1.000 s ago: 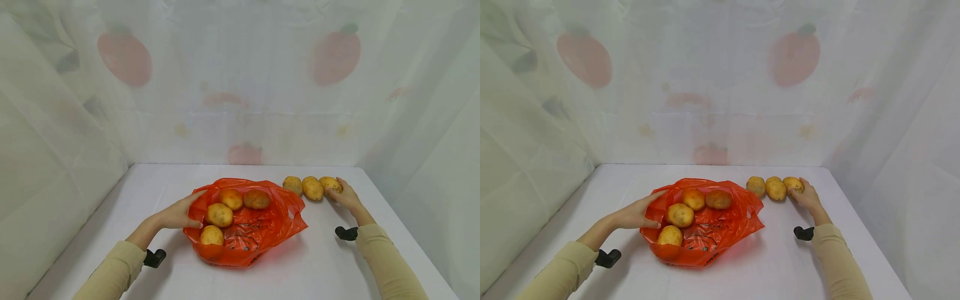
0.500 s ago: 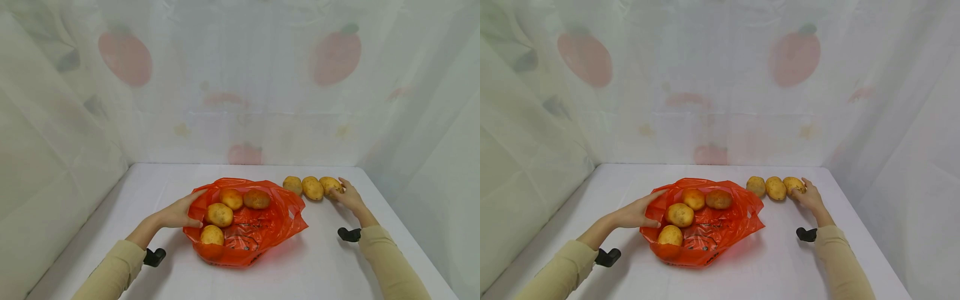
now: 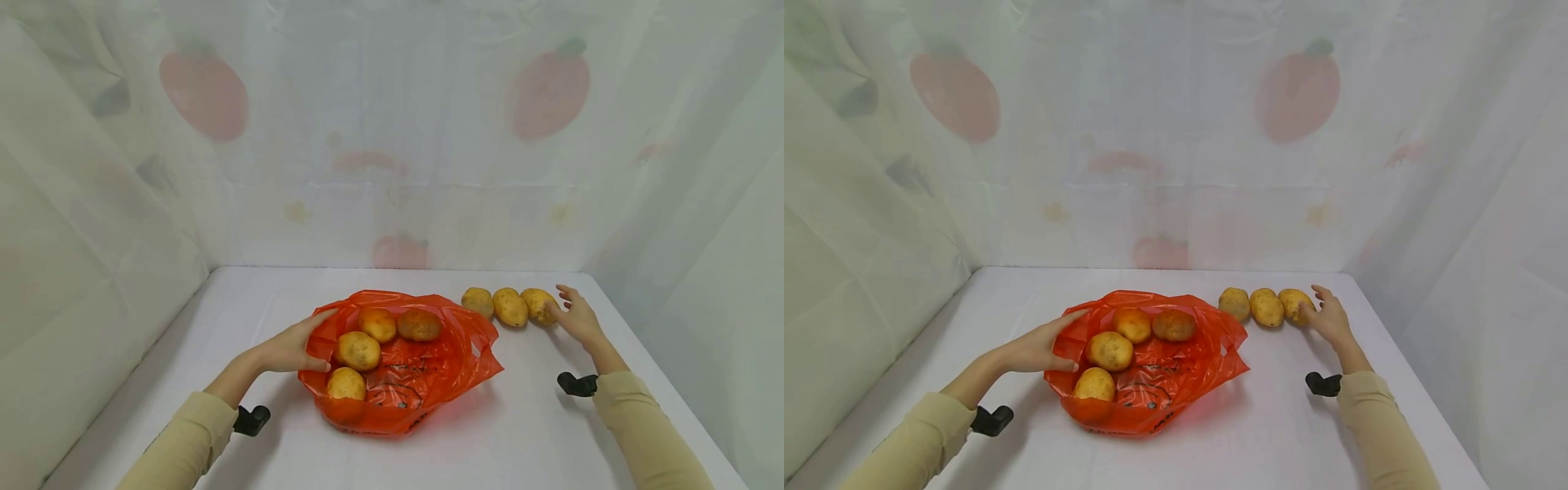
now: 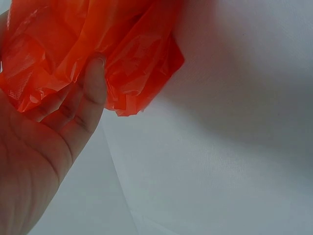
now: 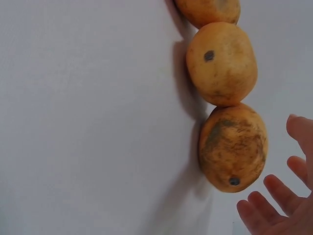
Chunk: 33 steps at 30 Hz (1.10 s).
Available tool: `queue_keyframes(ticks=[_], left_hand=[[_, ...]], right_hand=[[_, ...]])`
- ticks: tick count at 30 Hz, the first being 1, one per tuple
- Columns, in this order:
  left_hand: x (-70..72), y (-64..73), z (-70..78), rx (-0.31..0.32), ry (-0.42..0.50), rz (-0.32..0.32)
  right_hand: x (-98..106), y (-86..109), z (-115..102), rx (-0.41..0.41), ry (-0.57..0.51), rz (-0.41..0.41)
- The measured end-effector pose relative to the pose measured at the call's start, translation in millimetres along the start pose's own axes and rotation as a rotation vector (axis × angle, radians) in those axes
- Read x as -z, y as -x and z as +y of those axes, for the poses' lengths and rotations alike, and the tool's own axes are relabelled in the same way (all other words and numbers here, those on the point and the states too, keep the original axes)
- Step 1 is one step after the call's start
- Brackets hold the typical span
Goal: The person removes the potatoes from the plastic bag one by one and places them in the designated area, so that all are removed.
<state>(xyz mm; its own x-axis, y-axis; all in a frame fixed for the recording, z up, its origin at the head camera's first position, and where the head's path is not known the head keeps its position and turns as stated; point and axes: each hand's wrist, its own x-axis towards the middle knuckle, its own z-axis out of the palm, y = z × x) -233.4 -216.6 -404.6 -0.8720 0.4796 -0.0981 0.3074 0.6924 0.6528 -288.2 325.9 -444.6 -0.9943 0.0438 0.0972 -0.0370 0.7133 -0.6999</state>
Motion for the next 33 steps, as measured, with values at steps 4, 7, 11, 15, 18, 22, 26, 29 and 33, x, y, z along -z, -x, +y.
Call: queue_keyframes(ticks=[4, 7, 11, 15, 18, 22, 26, 29, 33], left_hand=[[-0.1, -0.6, -0.6, -0.010, -0.002, 0.001], [-0.4, -0.6, -0.5, -0.008, -0.002, 0.005], [-0.7, -0.3, -0.1, 0.001, -0.004, 0.003], [-0.3, 0.1, 0.1, 0.012, -0.002, -0.002], [0.0, 0.6, 0.5, 0.013, 0.003, -0.003], [0.2, 0.6, -0.1, 0.007, 0.004, -0.002], [0.2, 0.4, -0.8, 0.007, 0.002, 0.000], [0.1, 0.4, -1.3, 0.008, 0.001, -0.002], [-0.3, -0.1, -2.0, 0.009, -0.003, -0.005]], right_hand=[[2, 1.2, -7, 0.049, 0.013, 0.051], [3, 1.8, -12, 0.091, 0.016, 0.095], [4, 1.6, -18, 0.133, 0.021, 0.133], [6, 1.2, -26, 0.162, 0.028, 0.133], [7, 1.8, -34, 0.192, 0.022, 0.125], [7, 3.1, -47, 0.233, 0.008, 0.109], [7, 4.1, -61, 0.264, 0.001, 0.088], [8, 5.5, -70, 0.281, -0.004, 0.068], [9, 8.9, -82, 0.306, -0.015, 0.049]])
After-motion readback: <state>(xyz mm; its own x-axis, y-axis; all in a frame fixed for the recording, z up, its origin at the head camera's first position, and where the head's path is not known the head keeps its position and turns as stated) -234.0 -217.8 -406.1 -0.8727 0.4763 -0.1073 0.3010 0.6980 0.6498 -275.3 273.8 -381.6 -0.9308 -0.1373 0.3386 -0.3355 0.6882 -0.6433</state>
